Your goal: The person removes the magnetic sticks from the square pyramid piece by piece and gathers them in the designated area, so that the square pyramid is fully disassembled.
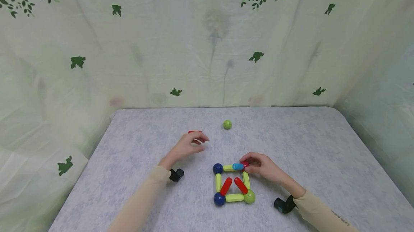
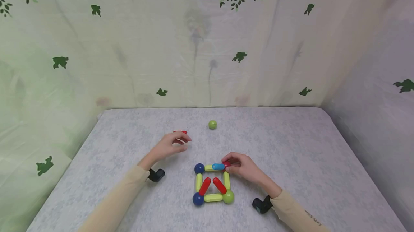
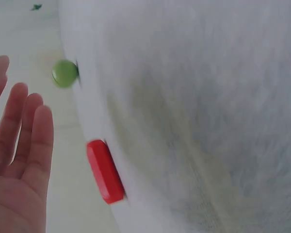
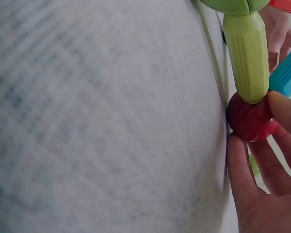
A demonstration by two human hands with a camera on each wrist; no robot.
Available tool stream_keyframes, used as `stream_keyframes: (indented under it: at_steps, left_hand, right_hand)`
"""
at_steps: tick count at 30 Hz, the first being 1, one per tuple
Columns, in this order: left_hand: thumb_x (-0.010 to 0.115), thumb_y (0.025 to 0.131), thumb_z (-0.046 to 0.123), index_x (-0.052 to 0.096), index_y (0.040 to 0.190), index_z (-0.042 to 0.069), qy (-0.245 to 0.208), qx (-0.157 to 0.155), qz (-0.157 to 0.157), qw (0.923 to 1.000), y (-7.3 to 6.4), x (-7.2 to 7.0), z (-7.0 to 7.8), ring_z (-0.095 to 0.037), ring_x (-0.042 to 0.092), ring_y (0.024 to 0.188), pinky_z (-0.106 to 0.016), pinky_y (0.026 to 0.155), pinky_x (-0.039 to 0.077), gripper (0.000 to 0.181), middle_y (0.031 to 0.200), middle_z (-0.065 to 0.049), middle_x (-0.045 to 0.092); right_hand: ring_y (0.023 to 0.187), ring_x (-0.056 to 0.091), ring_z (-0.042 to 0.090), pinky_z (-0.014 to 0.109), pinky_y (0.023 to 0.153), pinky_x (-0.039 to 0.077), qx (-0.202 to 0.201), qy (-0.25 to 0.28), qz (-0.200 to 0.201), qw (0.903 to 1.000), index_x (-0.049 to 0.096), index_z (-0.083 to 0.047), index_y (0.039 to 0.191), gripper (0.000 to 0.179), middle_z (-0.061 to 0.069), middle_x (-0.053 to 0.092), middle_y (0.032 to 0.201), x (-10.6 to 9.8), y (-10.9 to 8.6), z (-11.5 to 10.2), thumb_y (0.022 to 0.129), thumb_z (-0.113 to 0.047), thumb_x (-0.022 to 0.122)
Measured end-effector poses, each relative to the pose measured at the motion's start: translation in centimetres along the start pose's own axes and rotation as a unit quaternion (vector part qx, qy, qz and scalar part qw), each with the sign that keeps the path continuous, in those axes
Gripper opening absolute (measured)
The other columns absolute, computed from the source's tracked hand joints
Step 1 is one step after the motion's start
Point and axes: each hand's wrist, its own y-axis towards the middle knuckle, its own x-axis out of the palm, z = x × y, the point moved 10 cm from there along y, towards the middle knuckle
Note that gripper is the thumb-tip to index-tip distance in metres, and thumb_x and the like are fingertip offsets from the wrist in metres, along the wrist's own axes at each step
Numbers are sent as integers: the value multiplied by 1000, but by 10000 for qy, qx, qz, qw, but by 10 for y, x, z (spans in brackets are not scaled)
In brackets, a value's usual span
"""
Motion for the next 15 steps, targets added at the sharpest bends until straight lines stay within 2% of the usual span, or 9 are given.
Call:
stream_keyframes:
  at_steps: [8,12,15]
  left_hand:
    - [66,87,-2,62,111,-4,-475,267,-914,9943,-16,38,32,-30,61,99,-35,87,51,25,109,-16,63]
    - [66,87,-2,61,113,-2,-705,192,-1311,9887,-24,56,43,-24,61,100,-30,87,50,26,109,-12,64]
    - [67,86,-2,61,114,0,-880,121,-1447,9855,-27,65,50,-22,61,101,-29,88,50,29,110,-11,64]
  right_hand:
    - [103,57,27,30,88,50,-2,36,13,10000,62,-3,114,24,8,62,112,0,0,0,91,-6,63]
    - [102,58,26,30,88,50,24,10,74,10000,62,-3,114,23,8,62,111,-1,-1,0,91,-7,64]
    - [102,58,26,30,87,49,31,8,143,9999,62,-3,114,23,8,62,111,-3,-1,0,91,-6,64]
